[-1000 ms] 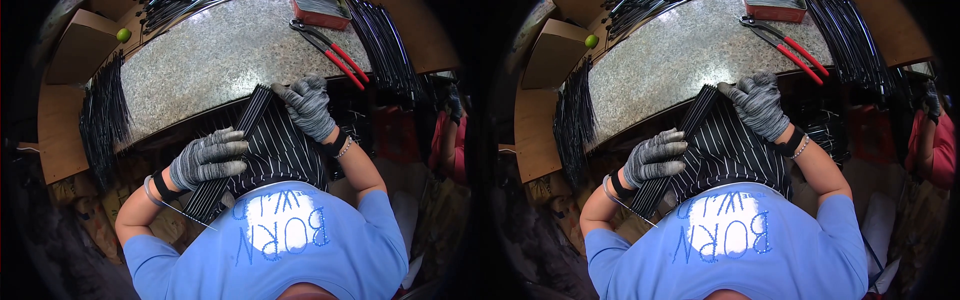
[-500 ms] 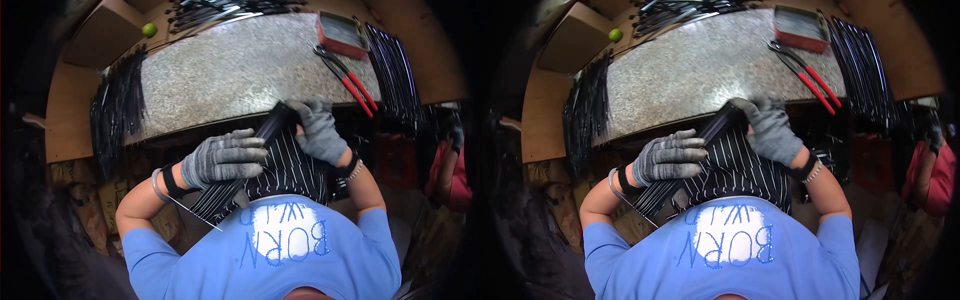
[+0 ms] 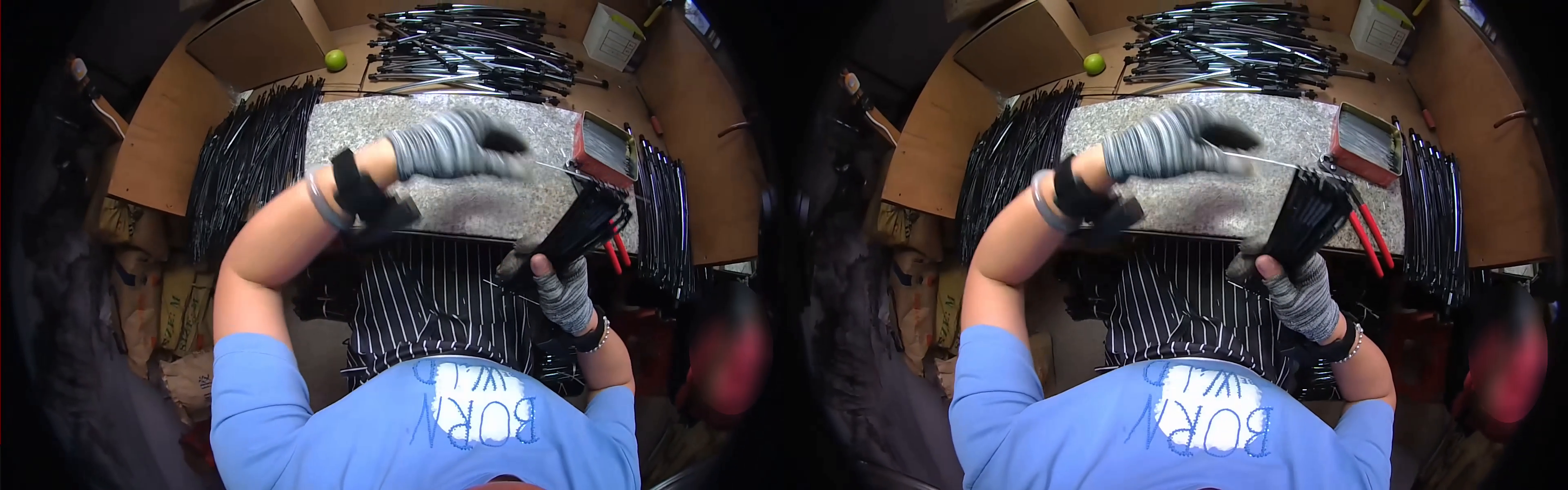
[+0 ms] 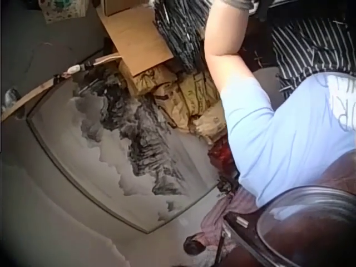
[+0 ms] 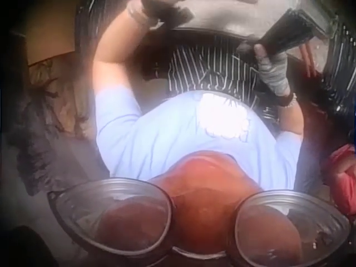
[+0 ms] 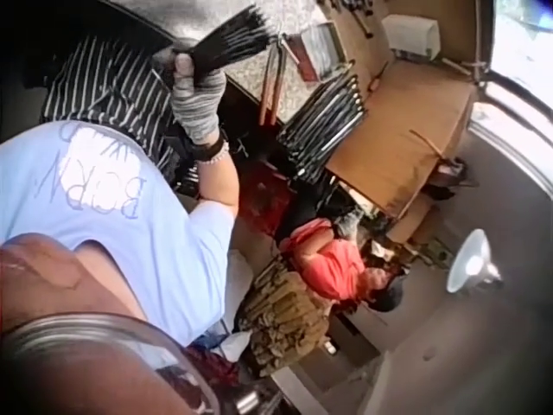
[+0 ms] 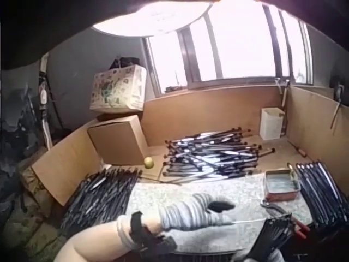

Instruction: The person gathers umbrella ribs, threads a wire through the rib hinges, and slides them into the slots of an umbrella runner. They then tighten and trim the wire using pliers before setting the assembled frame aside.

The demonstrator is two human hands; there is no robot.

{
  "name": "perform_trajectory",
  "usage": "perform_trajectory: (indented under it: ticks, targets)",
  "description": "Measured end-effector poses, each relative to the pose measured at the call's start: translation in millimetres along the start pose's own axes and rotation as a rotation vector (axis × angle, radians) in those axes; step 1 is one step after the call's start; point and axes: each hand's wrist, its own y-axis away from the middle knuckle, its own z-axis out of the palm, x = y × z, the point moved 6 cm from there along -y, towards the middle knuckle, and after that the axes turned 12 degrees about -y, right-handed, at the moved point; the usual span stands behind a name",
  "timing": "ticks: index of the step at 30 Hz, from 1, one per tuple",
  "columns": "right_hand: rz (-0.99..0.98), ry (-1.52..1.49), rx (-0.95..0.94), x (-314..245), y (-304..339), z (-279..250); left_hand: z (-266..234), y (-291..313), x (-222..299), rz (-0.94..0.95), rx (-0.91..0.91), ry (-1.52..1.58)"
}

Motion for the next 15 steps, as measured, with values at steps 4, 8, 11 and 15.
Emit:
perform_trajectory:
  ticks: [4, 8, 11, 15]
  targets:
    - [0.037, -0.329, 0.110, 1.4, 8.6, 3.6, -79.7, -36.6, -117.7, -0.465, 0.084, -0.782]
    - [0.040, -0.383, 0.176, 1.9, 11.2, -6.1, -79.0, -82.0, -144.3, -0.352, 0.166, -0.989]
    - [0.050, -0.388, 0.171, 1.8, 14.4, -9.0, -60.6, -94.0, -158.0, -0.319, 0.334, -1.157]
    - [0.043, -0.358, 0.232, 1.5, 17.6, -17.7, -64.7, -97.1, -152.6, -0.149, 0.379, -1.335]
